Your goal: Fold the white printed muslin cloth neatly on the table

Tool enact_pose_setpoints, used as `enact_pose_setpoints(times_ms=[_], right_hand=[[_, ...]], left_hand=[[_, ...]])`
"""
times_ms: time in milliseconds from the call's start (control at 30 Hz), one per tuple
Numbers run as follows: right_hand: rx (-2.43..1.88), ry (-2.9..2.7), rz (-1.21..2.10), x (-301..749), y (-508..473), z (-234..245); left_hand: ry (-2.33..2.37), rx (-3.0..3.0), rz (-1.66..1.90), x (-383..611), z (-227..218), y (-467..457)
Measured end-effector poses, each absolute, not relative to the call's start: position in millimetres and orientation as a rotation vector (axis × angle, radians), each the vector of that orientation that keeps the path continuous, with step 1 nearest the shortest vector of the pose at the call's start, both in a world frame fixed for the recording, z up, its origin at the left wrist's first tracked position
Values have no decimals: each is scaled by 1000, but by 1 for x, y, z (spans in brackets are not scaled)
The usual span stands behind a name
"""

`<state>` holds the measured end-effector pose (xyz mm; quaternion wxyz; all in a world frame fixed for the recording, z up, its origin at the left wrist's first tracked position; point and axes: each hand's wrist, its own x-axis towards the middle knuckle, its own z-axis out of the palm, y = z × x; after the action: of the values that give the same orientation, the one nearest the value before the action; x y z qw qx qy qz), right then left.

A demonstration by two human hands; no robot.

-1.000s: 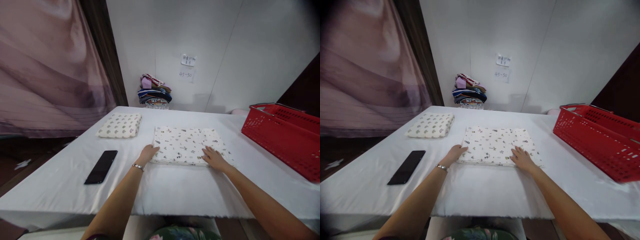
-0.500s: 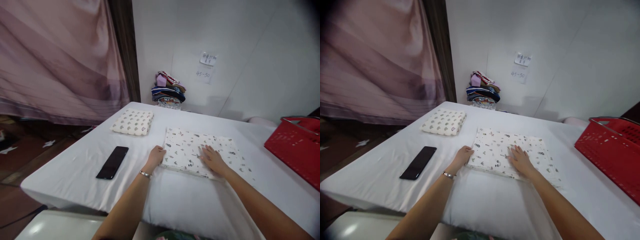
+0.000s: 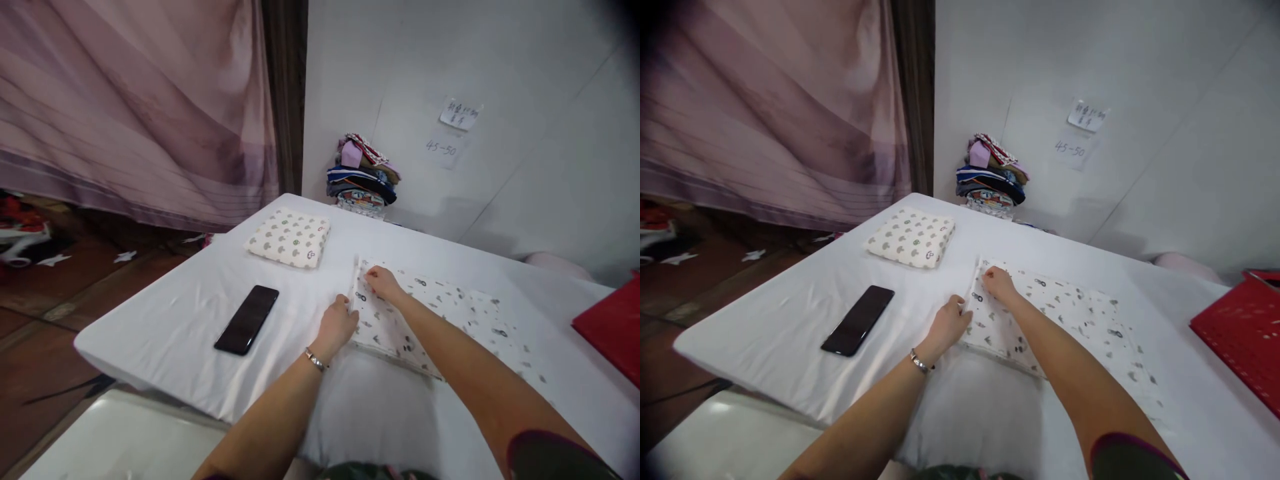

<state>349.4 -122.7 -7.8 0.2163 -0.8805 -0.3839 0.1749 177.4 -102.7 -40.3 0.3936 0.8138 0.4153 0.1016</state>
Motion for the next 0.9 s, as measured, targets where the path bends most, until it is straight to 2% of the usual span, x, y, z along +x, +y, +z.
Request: enact_pose_setpoints(times_ms=[233,900], right_hand=[[-2651,-1030,379,360,-79,-11],[-2941,-1220,292,375,-38,-7]], left_hand=[[1040,2090,269,178,-43,-106],[970,2043,154,172,-30,-111]])
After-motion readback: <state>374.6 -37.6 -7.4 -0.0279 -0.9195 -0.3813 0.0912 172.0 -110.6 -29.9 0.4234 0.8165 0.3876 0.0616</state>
